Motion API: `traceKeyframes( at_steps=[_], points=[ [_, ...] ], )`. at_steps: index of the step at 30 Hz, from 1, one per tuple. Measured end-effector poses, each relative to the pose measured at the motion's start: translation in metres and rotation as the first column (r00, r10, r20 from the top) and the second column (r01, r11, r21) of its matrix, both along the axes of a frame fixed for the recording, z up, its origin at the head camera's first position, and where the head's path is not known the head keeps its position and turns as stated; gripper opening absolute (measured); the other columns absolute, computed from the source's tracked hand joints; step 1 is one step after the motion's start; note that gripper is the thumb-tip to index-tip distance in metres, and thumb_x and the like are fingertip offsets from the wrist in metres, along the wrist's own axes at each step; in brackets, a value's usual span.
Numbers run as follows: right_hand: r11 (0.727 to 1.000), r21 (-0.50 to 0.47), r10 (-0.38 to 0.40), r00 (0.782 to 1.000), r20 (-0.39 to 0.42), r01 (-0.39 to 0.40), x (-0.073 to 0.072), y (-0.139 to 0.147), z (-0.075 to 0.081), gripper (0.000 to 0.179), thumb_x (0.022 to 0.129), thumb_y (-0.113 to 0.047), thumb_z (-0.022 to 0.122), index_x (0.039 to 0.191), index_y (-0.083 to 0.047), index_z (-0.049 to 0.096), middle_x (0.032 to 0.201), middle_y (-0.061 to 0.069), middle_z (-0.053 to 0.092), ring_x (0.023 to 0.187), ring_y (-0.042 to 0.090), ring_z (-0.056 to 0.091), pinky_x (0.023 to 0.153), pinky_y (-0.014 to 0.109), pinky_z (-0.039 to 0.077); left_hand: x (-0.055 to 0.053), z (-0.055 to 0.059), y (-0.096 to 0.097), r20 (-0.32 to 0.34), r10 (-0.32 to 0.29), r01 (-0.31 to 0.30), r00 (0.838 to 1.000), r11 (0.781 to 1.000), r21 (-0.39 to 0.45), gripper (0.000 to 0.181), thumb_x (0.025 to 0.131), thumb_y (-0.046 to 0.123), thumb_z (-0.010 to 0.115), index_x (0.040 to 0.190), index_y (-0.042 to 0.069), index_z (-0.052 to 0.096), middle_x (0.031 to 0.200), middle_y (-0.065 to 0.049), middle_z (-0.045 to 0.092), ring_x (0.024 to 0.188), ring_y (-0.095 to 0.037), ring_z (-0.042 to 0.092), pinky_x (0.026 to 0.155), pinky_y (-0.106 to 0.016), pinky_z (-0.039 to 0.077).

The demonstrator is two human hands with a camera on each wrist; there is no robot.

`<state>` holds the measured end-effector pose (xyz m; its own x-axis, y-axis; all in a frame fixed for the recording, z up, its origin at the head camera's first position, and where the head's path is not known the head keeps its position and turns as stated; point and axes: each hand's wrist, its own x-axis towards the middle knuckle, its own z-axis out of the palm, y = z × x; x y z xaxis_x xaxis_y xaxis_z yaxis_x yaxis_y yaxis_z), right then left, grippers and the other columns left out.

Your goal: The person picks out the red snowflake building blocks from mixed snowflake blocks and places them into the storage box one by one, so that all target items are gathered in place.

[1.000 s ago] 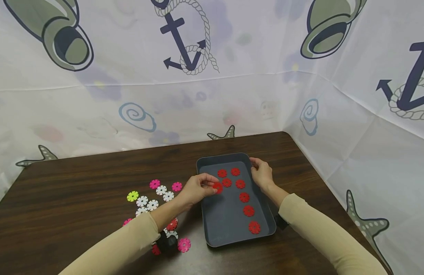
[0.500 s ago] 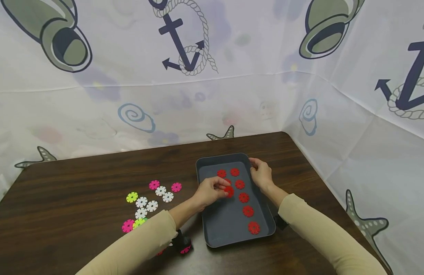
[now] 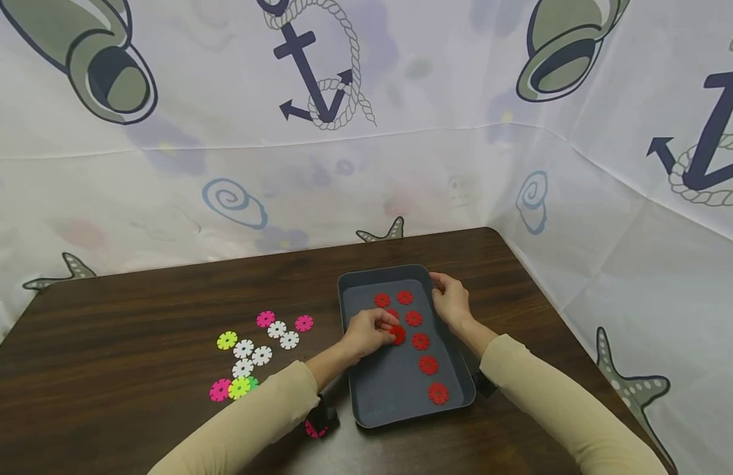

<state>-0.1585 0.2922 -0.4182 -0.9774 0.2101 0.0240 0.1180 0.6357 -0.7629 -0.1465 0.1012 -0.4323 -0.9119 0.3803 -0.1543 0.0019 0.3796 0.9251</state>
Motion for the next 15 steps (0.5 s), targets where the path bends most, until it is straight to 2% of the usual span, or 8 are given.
traceKeyframes(
  at_steps=[6,15],
  points=[
    [1.0,-0.007,-0.005,1.0,0.007,0.005,-0.0002,-0.0002,0.0005,0.039,0.092,0.002,0.048,0.131,0.002,0.051,0.12,0.025,0.059,0.107,0.035,0.057,0.084,0.04,0.049,0.0019,-0.0005,0.0012,-0.108,-0.015,0.008,0.994,0.998,-0.069,0.019,0.074,-0.008,0.07,0.089,0.005,0.07,0.08,-0.004,0.065,0.071,-0.009,0.057,0.06,-0.019,0.047],
    [1.0,-0.008,-0.005,1.0,0.01,0.006,0.0002,0.0002,0.0009,0.039,0.092,0.002,0.047,0.131,0.002,0.051,0.119,0.025,0.059,0.106,0.034,0.057,0.081,0.037,0.049,0.0049,-0.0015,0.0019,-0.245,-0.022,-0.02,0.969,0.986,-0.167,0.018,0.072,-0.002,0.074,0.087,0.008,0.072,0.079,-0.002,0.067,0.074,-0.011,0.059,0.064,-0.019,0.046]
  ],
)
